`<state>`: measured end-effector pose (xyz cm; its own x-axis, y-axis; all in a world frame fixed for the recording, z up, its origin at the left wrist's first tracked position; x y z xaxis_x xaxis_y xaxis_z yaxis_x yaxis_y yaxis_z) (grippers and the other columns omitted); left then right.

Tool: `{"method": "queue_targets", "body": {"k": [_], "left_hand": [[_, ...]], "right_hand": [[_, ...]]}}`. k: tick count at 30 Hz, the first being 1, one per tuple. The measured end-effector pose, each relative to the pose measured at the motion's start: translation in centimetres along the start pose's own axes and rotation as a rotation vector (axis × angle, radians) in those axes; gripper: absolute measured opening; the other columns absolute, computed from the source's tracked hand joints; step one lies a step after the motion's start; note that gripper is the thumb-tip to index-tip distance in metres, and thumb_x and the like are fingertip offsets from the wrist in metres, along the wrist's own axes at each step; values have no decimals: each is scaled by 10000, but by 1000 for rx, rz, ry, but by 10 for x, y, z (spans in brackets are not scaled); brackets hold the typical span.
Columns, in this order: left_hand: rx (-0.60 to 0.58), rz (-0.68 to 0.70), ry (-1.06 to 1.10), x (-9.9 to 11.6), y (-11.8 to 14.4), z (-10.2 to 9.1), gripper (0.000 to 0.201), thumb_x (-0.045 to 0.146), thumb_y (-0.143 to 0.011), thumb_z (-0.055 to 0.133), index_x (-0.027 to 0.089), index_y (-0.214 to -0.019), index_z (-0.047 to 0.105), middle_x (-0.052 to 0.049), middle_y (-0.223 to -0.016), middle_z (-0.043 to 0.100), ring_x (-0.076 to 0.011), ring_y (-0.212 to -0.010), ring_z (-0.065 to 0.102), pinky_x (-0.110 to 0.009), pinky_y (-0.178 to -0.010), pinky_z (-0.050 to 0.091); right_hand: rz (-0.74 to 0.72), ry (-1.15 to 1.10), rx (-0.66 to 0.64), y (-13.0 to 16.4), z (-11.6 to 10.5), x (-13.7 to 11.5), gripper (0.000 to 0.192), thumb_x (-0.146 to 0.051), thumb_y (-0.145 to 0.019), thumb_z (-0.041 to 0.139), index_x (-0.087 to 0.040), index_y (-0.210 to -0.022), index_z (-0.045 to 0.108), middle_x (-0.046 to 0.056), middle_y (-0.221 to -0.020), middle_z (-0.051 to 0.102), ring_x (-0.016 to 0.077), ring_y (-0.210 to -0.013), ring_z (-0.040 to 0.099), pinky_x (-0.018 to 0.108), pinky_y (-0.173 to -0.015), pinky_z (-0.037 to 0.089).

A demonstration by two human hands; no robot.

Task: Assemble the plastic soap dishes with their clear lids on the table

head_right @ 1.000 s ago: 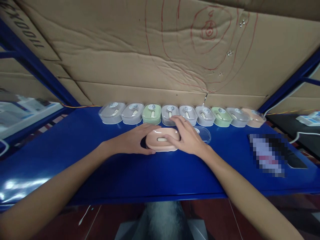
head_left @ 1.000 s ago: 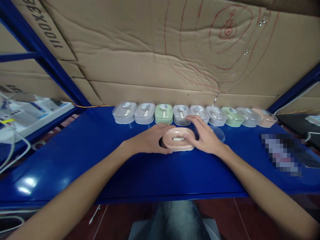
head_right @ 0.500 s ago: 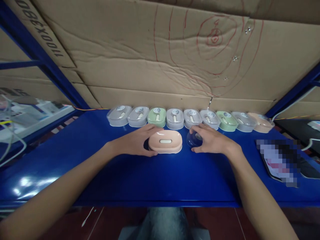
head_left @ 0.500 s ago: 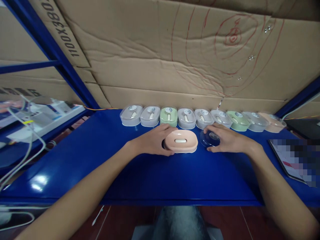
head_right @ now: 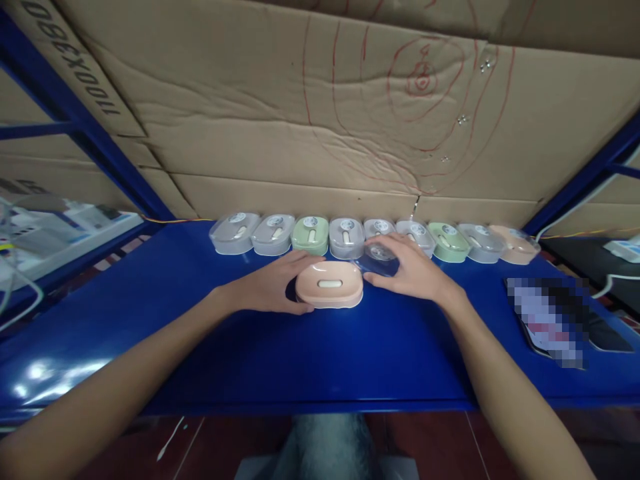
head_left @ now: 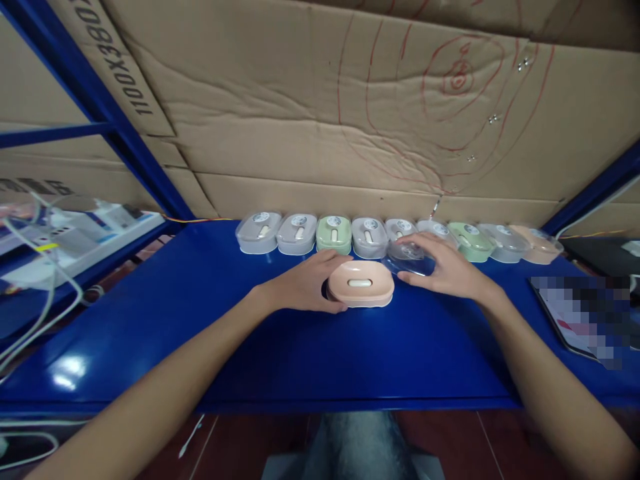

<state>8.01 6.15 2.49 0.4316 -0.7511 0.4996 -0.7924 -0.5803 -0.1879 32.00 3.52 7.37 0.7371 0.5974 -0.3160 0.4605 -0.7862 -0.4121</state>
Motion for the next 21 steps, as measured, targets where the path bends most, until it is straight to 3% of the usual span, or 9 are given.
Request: {"method": "queue_targets", "body": {"k": [5, 9, 15, 21], "left_hand": [[37, -71, 87, -4, -4, 17, 1148, 636, -764, 913, 260, -1699, 362, -177, -1709, 453, -452, -1586, 408, -659, -1293, 352], [93, -64, 171, 1, -7, 24, 1174, 596, -745, 933, 280, -1705, 335, -169, -1704, 466, -443, -1572, 440, -664, -1278, 374], [102, -150, 193, -2, -6, 27, 1249, 604, -712, 938, 253, -1722, 293, -203, -1730, 425, -466, -1607, 388, -705, -1278, 357], [106, -140, 176, -2, -7, 26, 1193, 598, -711, 937, 235, -1690, 360, -208, -1718, 443, -478, -1582, 421, -696, -1273, 363]], "right_hand": [[-192, -169, 92, -2, 26, -41, 578, -438, -930, 824, -331, -1470, 651, 103, -1457, 670, 349, -1379, 645, 579, -1161, 538], [-262, -133, 114, 1, 44, -56, 629, -416, -910, 830, -332, -1504, 643, 123, -1503, 641, 367, -1414, 619, 612, -1155, 532], [-302, -45, 99, 3, 51, -60, 636, -407, -883, 822, -280, -1487, 669, 149, -1490, 654, 371, -1351, 657, 614, -1115, 531], [-296, -29, 96, 3, 55, -58, 635, -428, -874, 837, -313, -1477, 676, 113, -1467, 683, 358, -1303, 685, 603, -1104, 540]]}}
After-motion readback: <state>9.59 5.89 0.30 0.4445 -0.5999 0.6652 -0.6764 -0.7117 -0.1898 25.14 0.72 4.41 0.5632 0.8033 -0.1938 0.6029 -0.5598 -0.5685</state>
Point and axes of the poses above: each hand's wrist, its own y-axis away from the middle knuckle, its own z-axis out of the palm, x = y × z, the point moved 8 cm from there along -y, towards the middle knuckle
